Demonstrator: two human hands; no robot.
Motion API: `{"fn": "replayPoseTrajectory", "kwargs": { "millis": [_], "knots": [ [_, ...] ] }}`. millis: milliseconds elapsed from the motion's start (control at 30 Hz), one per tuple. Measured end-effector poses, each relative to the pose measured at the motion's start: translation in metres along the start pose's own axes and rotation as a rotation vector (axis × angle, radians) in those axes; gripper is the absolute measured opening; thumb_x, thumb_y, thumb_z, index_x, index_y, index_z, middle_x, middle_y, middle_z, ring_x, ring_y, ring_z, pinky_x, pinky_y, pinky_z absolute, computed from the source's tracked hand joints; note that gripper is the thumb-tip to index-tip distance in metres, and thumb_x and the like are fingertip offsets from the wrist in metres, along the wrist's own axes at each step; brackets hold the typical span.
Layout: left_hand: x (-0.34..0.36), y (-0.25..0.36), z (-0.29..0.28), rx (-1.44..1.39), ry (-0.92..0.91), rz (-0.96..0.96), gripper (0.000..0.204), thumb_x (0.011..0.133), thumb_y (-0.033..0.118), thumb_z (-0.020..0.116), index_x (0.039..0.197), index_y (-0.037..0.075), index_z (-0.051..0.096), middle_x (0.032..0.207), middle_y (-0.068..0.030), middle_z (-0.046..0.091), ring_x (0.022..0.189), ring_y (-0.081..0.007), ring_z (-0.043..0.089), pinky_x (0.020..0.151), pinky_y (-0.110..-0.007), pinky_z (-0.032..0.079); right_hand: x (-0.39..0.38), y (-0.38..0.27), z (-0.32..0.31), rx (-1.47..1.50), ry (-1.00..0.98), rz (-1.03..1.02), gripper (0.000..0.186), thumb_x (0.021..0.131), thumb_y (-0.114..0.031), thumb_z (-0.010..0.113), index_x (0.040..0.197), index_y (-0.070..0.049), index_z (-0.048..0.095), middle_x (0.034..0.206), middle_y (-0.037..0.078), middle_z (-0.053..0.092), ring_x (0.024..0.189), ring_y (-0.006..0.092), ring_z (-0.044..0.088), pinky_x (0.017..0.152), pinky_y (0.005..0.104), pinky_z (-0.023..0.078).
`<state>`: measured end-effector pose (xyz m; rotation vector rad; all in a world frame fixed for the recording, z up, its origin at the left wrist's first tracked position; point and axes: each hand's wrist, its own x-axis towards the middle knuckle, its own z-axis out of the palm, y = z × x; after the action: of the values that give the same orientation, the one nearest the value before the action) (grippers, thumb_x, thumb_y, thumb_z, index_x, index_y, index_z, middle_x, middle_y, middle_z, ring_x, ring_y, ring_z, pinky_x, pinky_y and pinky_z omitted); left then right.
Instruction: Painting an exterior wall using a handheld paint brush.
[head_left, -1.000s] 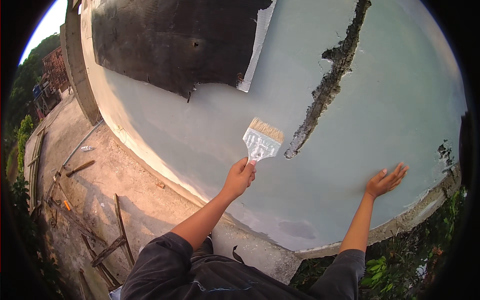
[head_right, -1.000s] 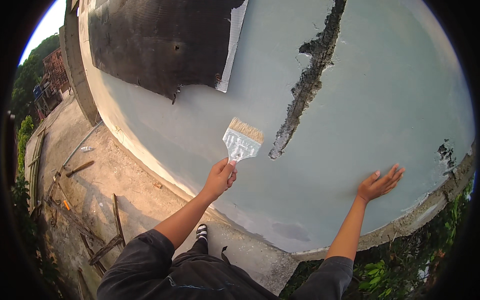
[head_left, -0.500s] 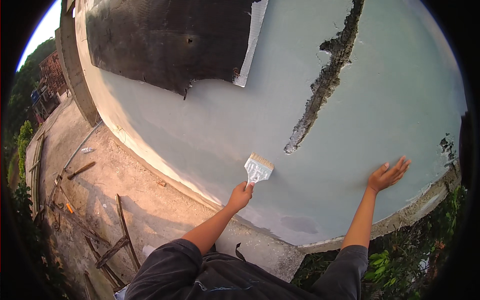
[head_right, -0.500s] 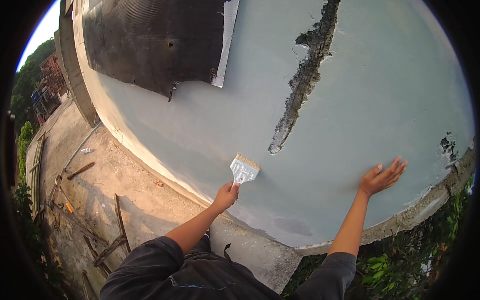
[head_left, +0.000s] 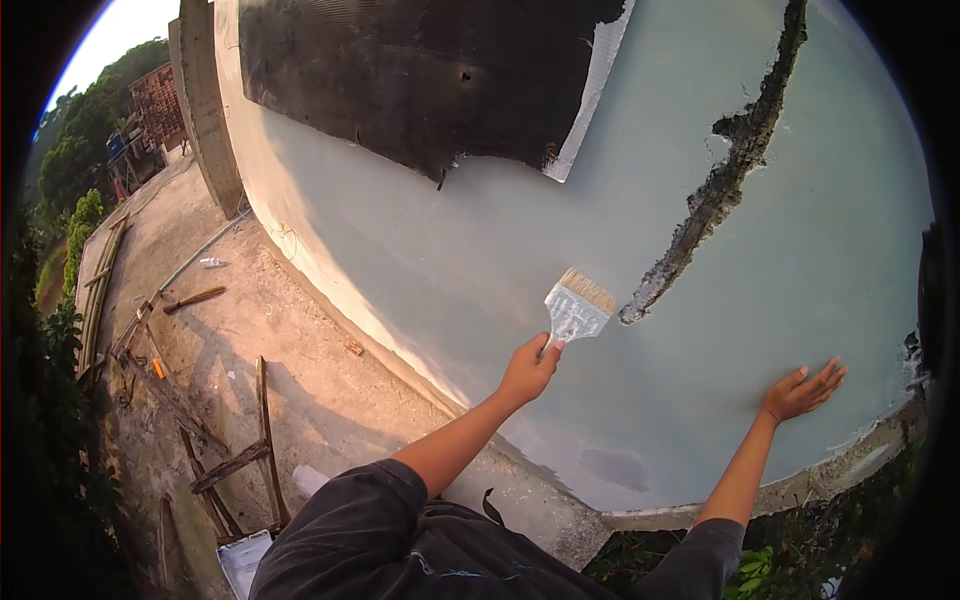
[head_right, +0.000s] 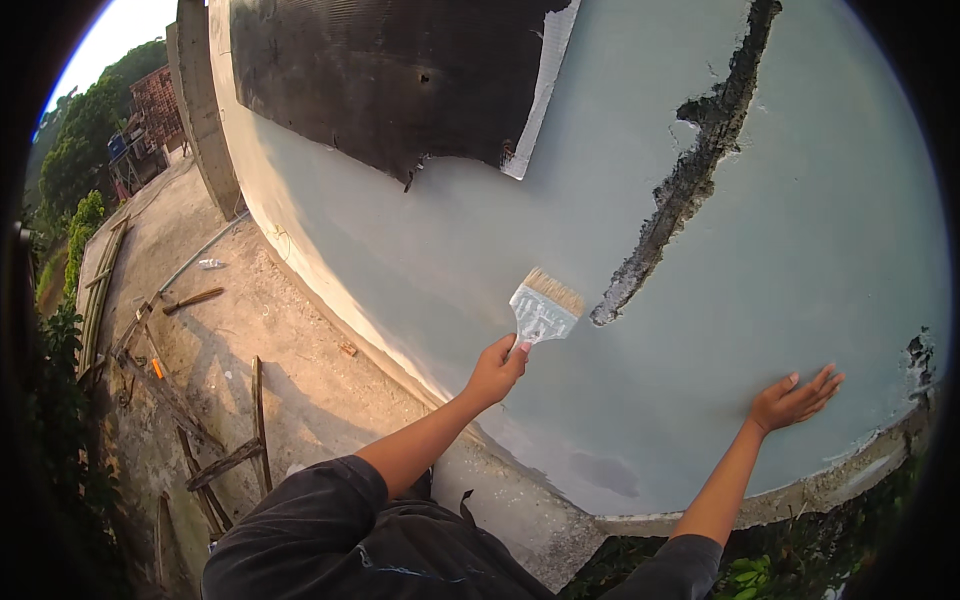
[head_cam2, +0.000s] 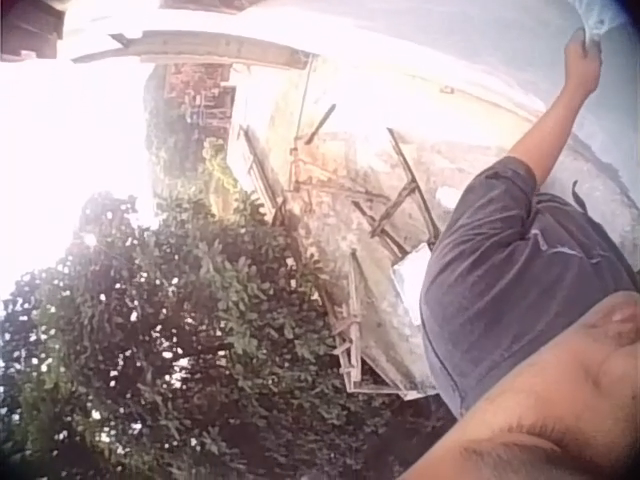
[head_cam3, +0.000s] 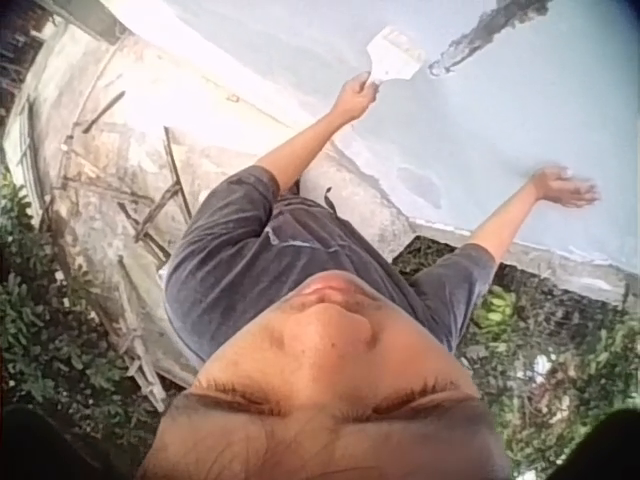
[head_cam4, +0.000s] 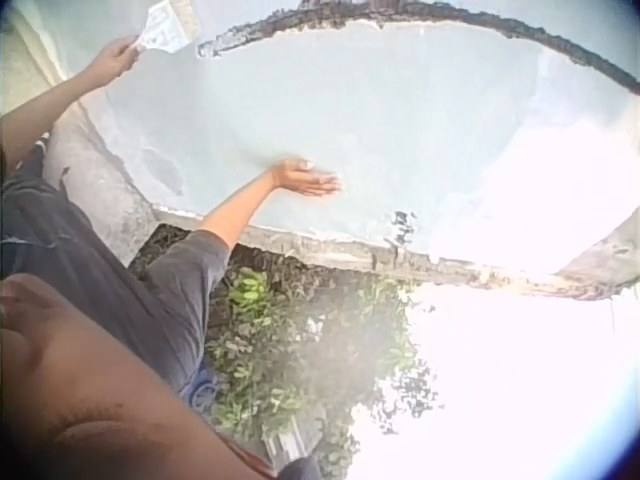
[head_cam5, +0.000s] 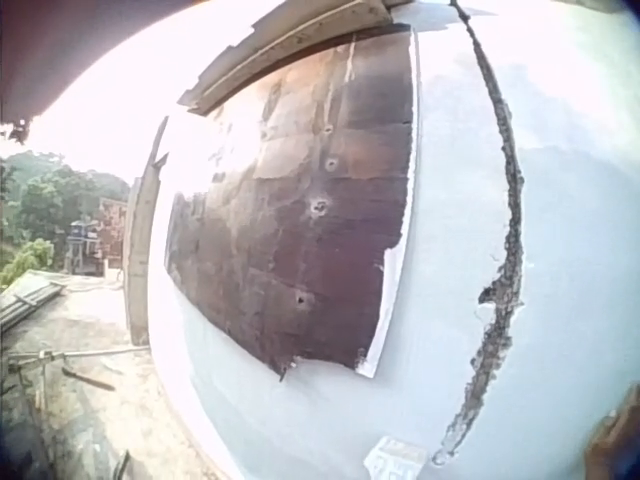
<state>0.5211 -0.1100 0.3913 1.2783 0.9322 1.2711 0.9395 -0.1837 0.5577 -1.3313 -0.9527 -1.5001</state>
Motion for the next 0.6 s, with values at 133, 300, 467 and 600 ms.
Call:
{"fn": "replayPoseTrajectory", "kwargs": {
  "millis": [133,300,467,600],
  "knots": [
    [0.009,-0.025,-0.004,0.017,-0.032,-0.094,0.038,0.099,0.036,0.053,0.081,0.002,0.052,0.067,-0.0045,0.055,0.061,-0.0114,0.052,0.056,-0.029,0.043,0.001,-0.003,0.0,-0.011,0.016,-0.016,0.053,0.102,-0.041,0.034,0.146,-0.012,0.041,0.154,0.012,0.034,0.139,0.0361,0.035,0.11,0.0526,0.027],
    [-0.029,-0.088,-0.034,0.124,-0.017,-0.372,0.043,0.097,0.041,0.053,0.079,0.002,0.056,0.066,-0.0057,0.056,0.056,-0.013,0.053,0.053,-0.031,0.044,0.001,-0.013,0.001,-0.015,0.007,-0.026,0.053,0.101,-0.039,0.035,0.147,-0.013,0.04,0.155,0.012,0.033,0.14,0.0362,0.034,0.111,0.0532,0.026],
    [-0.074,-0.125,-0.065,0.113,-0.007,-0.589,0.04,0.097,0.041,0.053,0.082,0.004,0.054,0.062,-0.0037,0.053,0.045,-0.0109,0.047,0.039,-0.027,0.035,0.002,-0.001,-0.003,-0.051,-0.012,0.023,0.054,0.101,-0.039,0.034,0.148,-0.013,0.037,0.156,0.012,0.03,0.142,0.036,0.03,0.112,0.0538,0.024],
    [-0.07,-0.084,-0.067,-0.119,-0.015,-0.489,0.036,0.099,0.038,0.052,0.081,0.007,0.052,0.058,-0.0005,0.048,0.042,-0.0072,0.04,0.038,-0.024,0.03,0.002,-0.013,-0.003,-0.007,-0.053,0.081,0.056,0.101,-0.042,0.032,0.15,-0.013,0.035,0.157,0.012,0.028,0.143,0.0366,0.027,0.114,0.0546,0.019]
  ]
}}
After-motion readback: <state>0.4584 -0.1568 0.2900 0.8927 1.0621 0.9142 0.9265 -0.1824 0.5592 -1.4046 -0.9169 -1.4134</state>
